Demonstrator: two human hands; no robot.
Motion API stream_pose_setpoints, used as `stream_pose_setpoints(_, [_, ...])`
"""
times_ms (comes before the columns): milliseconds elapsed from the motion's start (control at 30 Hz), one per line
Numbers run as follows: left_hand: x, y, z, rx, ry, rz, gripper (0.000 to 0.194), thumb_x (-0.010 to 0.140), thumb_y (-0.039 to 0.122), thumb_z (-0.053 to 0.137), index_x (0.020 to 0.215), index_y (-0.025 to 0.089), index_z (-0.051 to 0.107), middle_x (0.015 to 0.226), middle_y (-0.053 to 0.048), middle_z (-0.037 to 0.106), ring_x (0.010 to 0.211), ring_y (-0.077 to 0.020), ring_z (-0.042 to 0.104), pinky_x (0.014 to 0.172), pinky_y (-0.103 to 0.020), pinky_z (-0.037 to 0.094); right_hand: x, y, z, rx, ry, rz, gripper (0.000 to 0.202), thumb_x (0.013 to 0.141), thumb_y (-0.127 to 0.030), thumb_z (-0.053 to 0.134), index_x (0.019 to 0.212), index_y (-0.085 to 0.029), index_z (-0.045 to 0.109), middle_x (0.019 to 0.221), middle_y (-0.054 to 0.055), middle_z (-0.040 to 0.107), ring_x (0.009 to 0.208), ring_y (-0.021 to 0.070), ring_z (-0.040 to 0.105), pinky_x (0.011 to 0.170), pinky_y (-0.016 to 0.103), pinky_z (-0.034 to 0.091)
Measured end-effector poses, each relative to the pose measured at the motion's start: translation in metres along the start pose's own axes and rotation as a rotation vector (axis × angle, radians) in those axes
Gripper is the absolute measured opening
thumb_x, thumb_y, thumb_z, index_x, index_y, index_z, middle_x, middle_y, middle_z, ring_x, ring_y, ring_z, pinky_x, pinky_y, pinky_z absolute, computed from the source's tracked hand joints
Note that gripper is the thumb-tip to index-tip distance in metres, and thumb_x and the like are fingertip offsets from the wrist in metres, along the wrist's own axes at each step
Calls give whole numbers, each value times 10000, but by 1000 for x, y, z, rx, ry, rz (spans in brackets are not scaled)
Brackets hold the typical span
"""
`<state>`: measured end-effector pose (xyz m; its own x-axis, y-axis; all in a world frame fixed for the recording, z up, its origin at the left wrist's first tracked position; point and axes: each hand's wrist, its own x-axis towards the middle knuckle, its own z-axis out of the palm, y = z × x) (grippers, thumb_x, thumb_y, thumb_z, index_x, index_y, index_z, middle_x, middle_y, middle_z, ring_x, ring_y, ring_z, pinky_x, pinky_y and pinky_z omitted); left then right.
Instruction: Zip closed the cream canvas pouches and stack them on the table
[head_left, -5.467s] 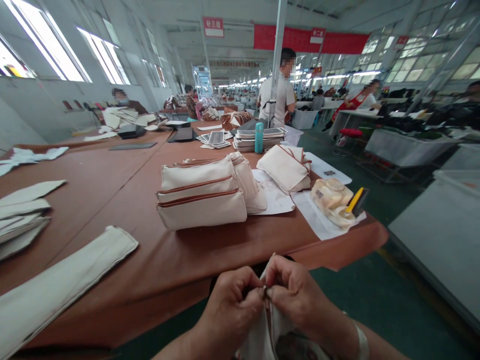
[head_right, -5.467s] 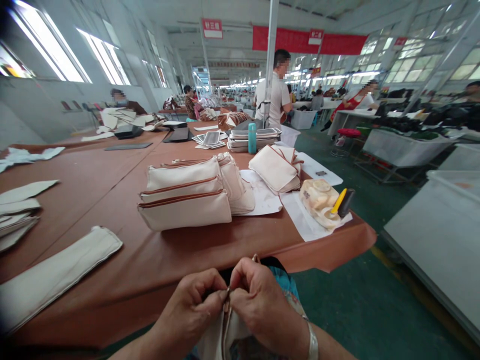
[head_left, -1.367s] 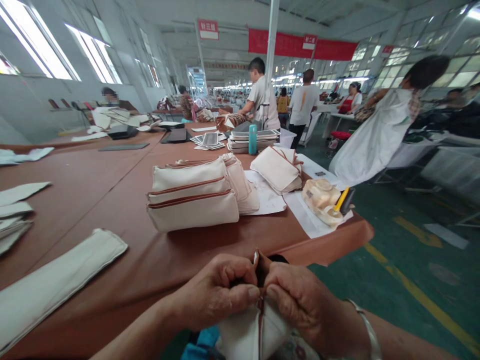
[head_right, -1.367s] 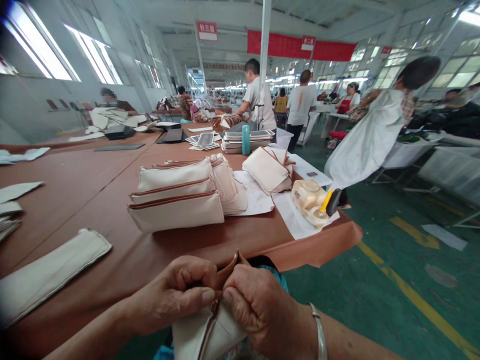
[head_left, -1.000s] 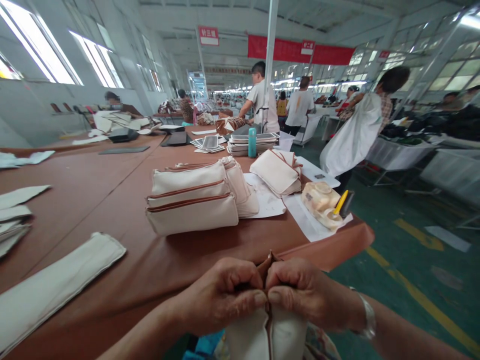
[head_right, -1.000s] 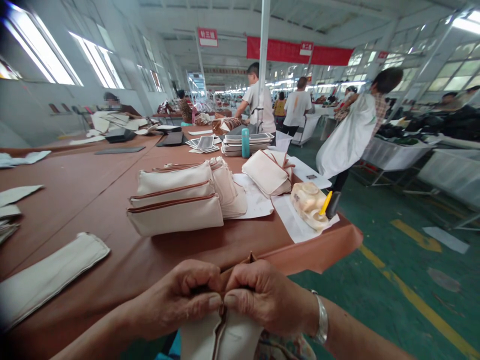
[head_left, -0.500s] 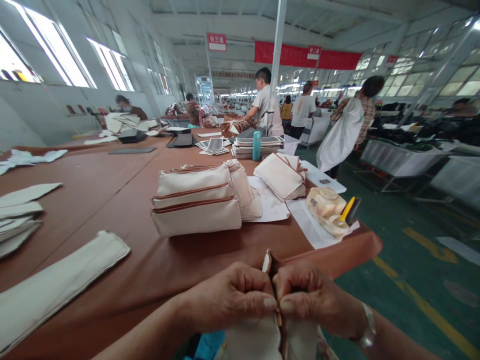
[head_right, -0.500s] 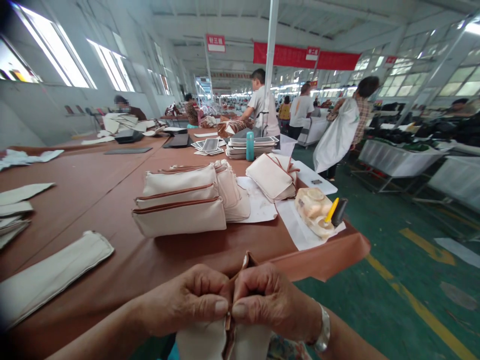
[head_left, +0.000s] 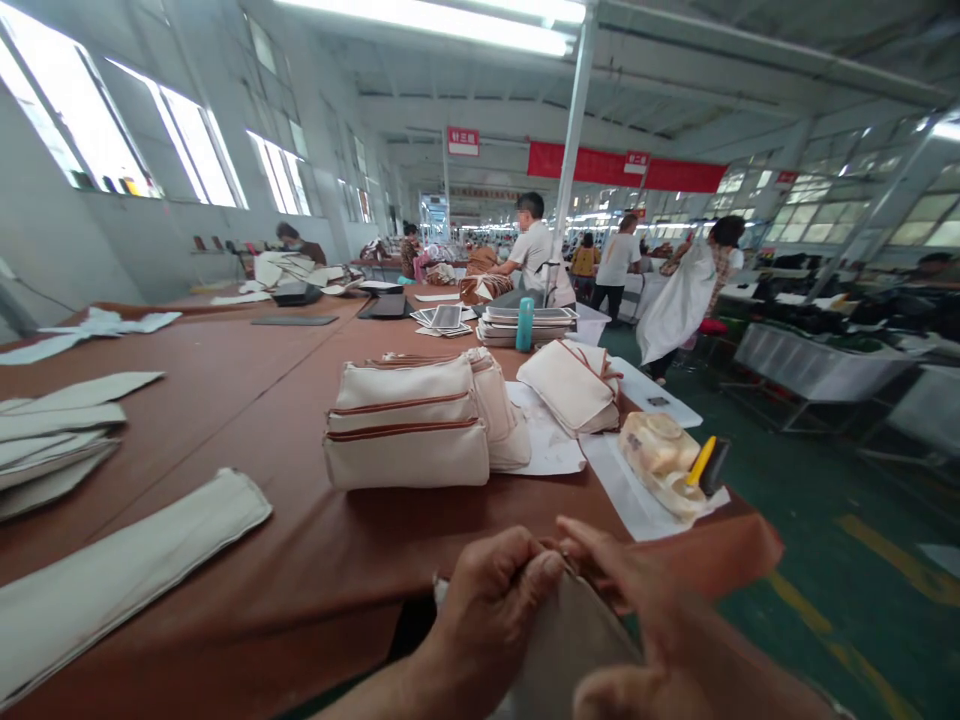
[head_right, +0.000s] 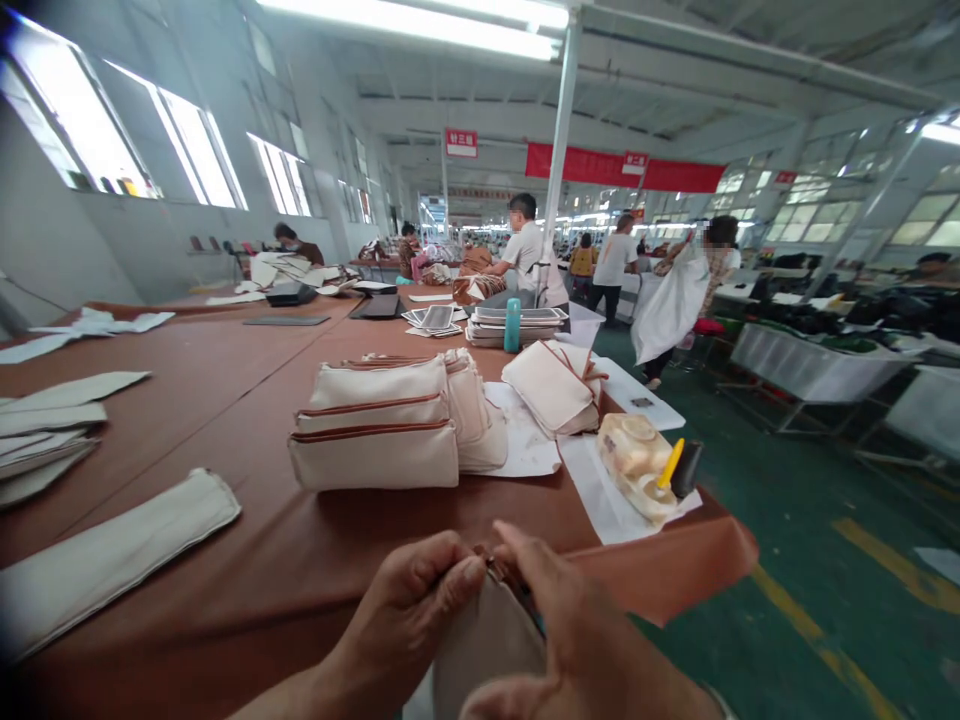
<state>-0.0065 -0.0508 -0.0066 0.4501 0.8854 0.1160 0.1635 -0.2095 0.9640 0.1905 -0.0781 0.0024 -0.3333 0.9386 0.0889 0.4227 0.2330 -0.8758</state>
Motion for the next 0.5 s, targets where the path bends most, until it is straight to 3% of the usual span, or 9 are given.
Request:
stream_pose_setpoints(67, [-3, 14, -3, 36, -125, 118, 474, 925, 566, 447, 736, 147, 562, 674, 1, 488, 606, -116, 421, 564, -207, 331, -7, -1, 8, 20, -50, -24, 660, 738, -476, 752, 1297, -178, 569, 1214, 170, 647, 1058, 340, 625, 892, 408, 509])
stream_pose_setpoints(133, [-6, 23, -16, 155, -260, 190, 436, 911, 557, 487, 893, 153, 650, 779, -27, 572, 687, -148, 493, 629, -214, 366, -12, 3, 5, 82, -63, -10, 352, 864, -428, 627, 1124, -193, 659, 1024, 108, 712, 882, 272, 667, 779, 344, 531])
stream_pose_setpoints(200, [-9, 26, -38, 303, -318, 143, 384, 839, 522, 624, 1002, 178, 682, 847, -36, 616, 740, -177, 528, 648, -222, 378, -17, 11, -11, 127, -21, 28, 238, 899, -395, 591, 1022, -209, 675, 930, 60, 710, 816, 233, 658, 713, 297, 522])
stream_pose_setpoints(300, [-15, 20, -72, 400, -428, -68, 255, 727, 380, 757, 870, 176, 704, 742, 3, 598, 659, -160, 501, 564, -212, 358, -23, 28, -44, 173, 65, 82, 245, 880, -389, 625, 1052, -219, 668, 962, 51, 698, 849, 241, 653, 731, 307, 523])
stream_pose_setpoints(367, [-20, 16, -82, 395, -502, -195, 145, 724, 296, 738, 737, 170, 666, 648, 45, 520, 591, -122, 436, 501, -193, 307, -22, 38, -55, 148, 65, 116, 317, 895, -393, 596, 1149, -210, 641, 1036, 82, 693, 915, 274, 655, 801, 368, 529])
stream_pose_setpoints(433, [-24, 19, -78, 388, -526, -230, 188, 733, 276, 720, 637, 164, 603, 582, 66, 430, 544, -96, 367, 459, -189, 245, -17, 40, -50, -25, 142, 76, 413, 874, -406, 610, 1228, -194, 606, 1155, 127, 656, 1084, 330, 597, 949, 459, 469])
stream_pose_setpoints(500, [-23, 27, -63, 360, -516, -169, 252, 716, 275, 731, 572, 162, 558, 535, 69, 379, 513, -89, 327, 446, -202, 216, -9, 29, -31, -234, 263, -63, 524, 838, -428, 642, 1294, -184, 558, 1277, 158, 581, 1253, 356, 465, 1082, 505, 335])
